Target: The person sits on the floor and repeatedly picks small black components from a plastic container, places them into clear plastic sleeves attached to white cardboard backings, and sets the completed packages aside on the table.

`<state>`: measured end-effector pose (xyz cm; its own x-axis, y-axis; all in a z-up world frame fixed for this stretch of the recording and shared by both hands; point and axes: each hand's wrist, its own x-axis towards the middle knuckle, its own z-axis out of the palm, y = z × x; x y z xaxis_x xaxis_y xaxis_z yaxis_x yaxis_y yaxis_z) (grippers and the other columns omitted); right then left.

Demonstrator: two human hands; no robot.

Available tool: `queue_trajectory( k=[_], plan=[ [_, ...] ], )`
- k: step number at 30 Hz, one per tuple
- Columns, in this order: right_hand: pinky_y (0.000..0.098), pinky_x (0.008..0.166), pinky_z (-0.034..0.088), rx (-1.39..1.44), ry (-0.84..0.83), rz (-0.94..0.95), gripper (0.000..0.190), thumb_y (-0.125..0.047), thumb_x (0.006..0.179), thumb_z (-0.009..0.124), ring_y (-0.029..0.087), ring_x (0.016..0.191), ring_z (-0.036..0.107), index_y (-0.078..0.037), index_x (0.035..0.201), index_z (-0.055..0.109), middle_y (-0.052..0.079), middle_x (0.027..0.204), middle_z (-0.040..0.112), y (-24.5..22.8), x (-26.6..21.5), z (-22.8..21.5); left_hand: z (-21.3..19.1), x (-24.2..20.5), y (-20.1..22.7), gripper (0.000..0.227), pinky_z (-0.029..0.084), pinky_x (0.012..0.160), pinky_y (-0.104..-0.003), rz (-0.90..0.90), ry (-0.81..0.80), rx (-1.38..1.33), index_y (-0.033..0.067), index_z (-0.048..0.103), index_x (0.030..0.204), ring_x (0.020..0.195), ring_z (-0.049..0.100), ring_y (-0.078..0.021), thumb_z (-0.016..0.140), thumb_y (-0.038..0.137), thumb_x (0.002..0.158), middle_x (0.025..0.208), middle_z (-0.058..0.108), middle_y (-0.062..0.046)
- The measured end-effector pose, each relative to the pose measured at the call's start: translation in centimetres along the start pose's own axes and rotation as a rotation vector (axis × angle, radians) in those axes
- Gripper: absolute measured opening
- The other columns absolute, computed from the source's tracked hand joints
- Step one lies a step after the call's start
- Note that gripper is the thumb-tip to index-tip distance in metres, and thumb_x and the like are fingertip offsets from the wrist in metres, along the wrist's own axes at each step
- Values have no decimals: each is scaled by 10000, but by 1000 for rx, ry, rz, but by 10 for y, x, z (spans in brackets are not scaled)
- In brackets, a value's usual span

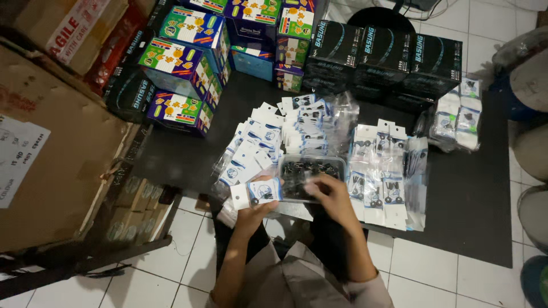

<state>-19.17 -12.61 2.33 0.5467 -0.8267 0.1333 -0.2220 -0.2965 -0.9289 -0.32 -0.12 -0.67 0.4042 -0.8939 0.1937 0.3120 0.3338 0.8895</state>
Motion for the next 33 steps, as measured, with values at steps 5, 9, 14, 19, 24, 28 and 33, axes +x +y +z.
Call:
queue_trajectory(
  k=[5, 9, 14, 19, 24, 28, 33],
  plan=[
    [281, 690, 501, 223, -27, -23, 122, -9, 781, 821, 163, 725, 629, -53, 894, 833, 125, 848, 769, -28, -15, -32, -19, -9, -28, 685, 579, 823, -310, 12, -52, 109, -66, 576, 1314, 1004, 682, -172, 908, 56, 727, 1065, 727, -191],
    [293, 684, 553, 373, -4, 111, 176, 71, 746, 830, 138, 778, 623, 30, 910, 780, 140, 867, 744, -12, -32, -37, -3, -3, -18, 662, 590, 703, -266, 73, -106, 229, -55, 657, 1273, 835, 715, -134, 943, 82, 691, 908, 741, -162],
    [276, 717, 595, 487, 32, 263, 326, 68, 707, 866, 156, 799, 722, 41, 1000, 726, 150, 906, 785, -13, -29, -30, 12, -8, -6, 653, 554, 702, -244, 27, -121, 161, -69, 634, 1280, 816, 675, -109, 923, 26, 703, 872, 721, -137],
    [243, 650, 595, 489, 54, 291, 408, 79, 639, 909, 132, 737, 719, 47, 1000, 721, 140, 837, 783, -36, -27, -23, 24, -6, 14, 617, 565, 711, -266, 10, -156, 153, -36, 641, 1289, 840, 686, -127, 906, 48, 738, 905, 727, -142],
    [241, 621, 601, 615, 139, 273, 394, 141, 671, 879, 139, 664, 720, 29, 934, 608, 141, 788, 726, -50, -25, -12, 29, -3, 17, 584, 578, 765, -286, -70, -174, 148, -6, 636, 1305, 893, 665, -115, 882, 69, 780, 959, 721, -126],
    [233, 607, 588, 622, 130, 244, 351, 88, 730, 857, 161, 646, 716, -12, 898, 566, 161, 750, 708, -34, -28, -4, 26, -5, 14, 572, 553, 821, -276, -101, -186, 179, 9, 630, 1313, 978, 643, -109, 872, 91, 802, 1068, 714, -121],
    [186, 594, 544, 573, 152, 245, 474, 42, 661, 932, 128, 671, 664, -33, 926, 546, 111, 778, 674, -17, -26, -1, 22, -9, 9, 584, 544, 915, -294, -162, -205, 185, 5, 626, 1313, 1045, 644, -121, 877, 77, 790, 1141, 704, -126]
  ],
)
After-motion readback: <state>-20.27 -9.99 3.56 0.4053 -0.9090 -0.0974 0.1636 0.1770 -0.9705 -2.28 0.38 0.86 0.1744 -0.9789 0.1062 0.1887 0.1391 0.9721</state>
